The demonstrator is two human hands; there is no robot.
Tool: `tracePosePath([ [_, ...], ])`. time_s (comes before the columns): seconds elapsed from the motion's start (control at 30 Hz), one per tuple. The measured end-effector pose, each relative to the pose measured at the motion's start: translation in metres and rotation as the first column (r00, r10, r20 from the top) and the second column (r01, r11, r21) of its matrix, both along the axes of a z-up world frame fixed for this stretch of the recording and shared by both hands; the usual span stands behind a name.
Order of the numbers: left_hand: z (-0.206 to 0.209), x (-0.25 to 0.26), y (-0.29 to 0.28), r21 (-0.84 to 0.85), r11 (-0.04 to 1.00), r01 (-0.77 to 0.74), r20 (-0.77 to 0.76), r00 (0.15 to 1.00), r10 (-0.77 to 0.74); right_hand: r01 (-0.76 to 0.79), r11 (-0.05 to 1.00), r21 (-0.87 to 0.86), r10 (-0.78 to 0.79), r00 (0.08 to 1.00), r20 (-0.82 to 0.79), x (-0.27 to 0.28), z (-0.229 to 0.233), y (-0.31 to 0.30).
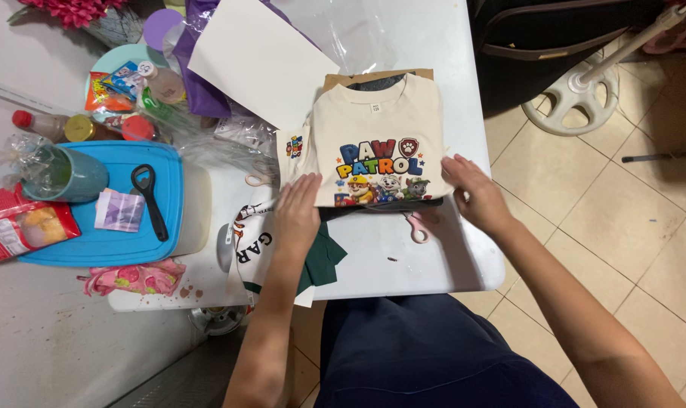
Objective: The person unpacks several items from plastic bags and a cardboard box on a cluttered table. They remove a Garfield t-shirt and a Paw Patrol t-shirt from plastic packaging, then use scissors to open a cardboard box containing a red bottle of Old Spice Captain 3-in-1 body wash and a small red box.
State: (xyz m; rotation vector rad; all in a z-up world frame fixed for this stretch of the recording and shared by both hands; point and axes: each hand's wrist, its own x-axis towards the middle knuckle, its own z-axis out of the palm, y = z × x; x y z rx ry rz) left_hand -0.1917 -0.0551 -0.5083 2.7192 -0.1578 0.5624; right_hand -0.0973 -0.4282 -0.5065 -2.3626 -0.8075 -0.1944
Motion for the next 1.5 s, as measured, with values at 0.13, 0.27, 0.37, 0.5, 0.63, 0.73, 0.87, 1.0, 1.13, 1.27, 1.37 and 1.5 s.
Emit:
tracePosePath([
  [0.13,0.05,0.037,0.016,-0.163,0.986,0.017,0.102,0.995,0.0,0.205,0.979,0.021,-0.199,0.965,-0.17,0.04,0.015,-0.009],
  [0.27,0.109,0.105,0.035,-0.304,0.952,0.009,0.213,0.975,0.059,0.197,0.872,0.449,-0.228,0.974,0.016,0.125,0.055,0.002],
  [0.37,0.143,0.155,0.051,-0.554,0.832,0.027,0.287,0.945,0.16,0.133,0.788,0.601,-0.144,0.989,-0.03,0.176,0.113,0.017],
  [0.5,0.182,0.188,0.067,-0.821,0.569,-0.033,0.156,0.947,0.28,0.565,0.632,0.531,-0.156,0.763,-0.627,0.189,0.188,0.059],
  [0.63,0.204,0.156,0.04,-0.965,0.252,0.08,0.081,0.997,-0.004,0.338,0.567,0.752,0.128,0.865,-0.485,0.146,0.224,0.107],
  [0.73,0.193,0.096,0.0,-0.966,0.152,0.209,0.175,0.962,-0.209,0.012,0.593,0.805,0.468,0.809,-0.357,0.058,0.215,0.145],
  [0.87,0.176,0.014,-0.013,-0.895,0.354,0.272,0.307,0.951,0.043,-0.274,0.847,0.454,0.332,0.942,-0.05,-0.025,0.2,0.197],
  [1.0,0.151,-0.061,-0.004,-0.999,-0.045,-0.008,-0.018,0.975,0.222,-0.613,0.648,0.452,0.724,0.679,-0.118,-0.058,0.156,0.222],
  [1.13,0.113,-0.115,0.042,-0.97,-0.105,-0.218,-0.233,0.959,0.163,-0.361,0.674,0.645,0.654,0.698,-0.292,-0.076,0.101,0.24],
  [1.27,0.088,-0.152,0.08,-0.946,-0.007,-0.325,-0.322,0.94,-0.115,-0.424,0.716,0.554,0.625,0.744,-0.239,-0.07,0.078,0.247],
  [1.37,0.079,-0.151,0.091,-0.891,0.071,-0.448,-0.453,0.872,-0.187,-0.393,0.628,0.672,0.767,0.461,-0.446,-0.065,0.068,0.251],
  [1.5,0.078,-0.14,0.104,-0.853,0.258,-0.453,-0.513,0.819,-0.257,-0.238,0.571,0.786,0.806,0.343,-0.482,-0.073,0.049,0.256],
])
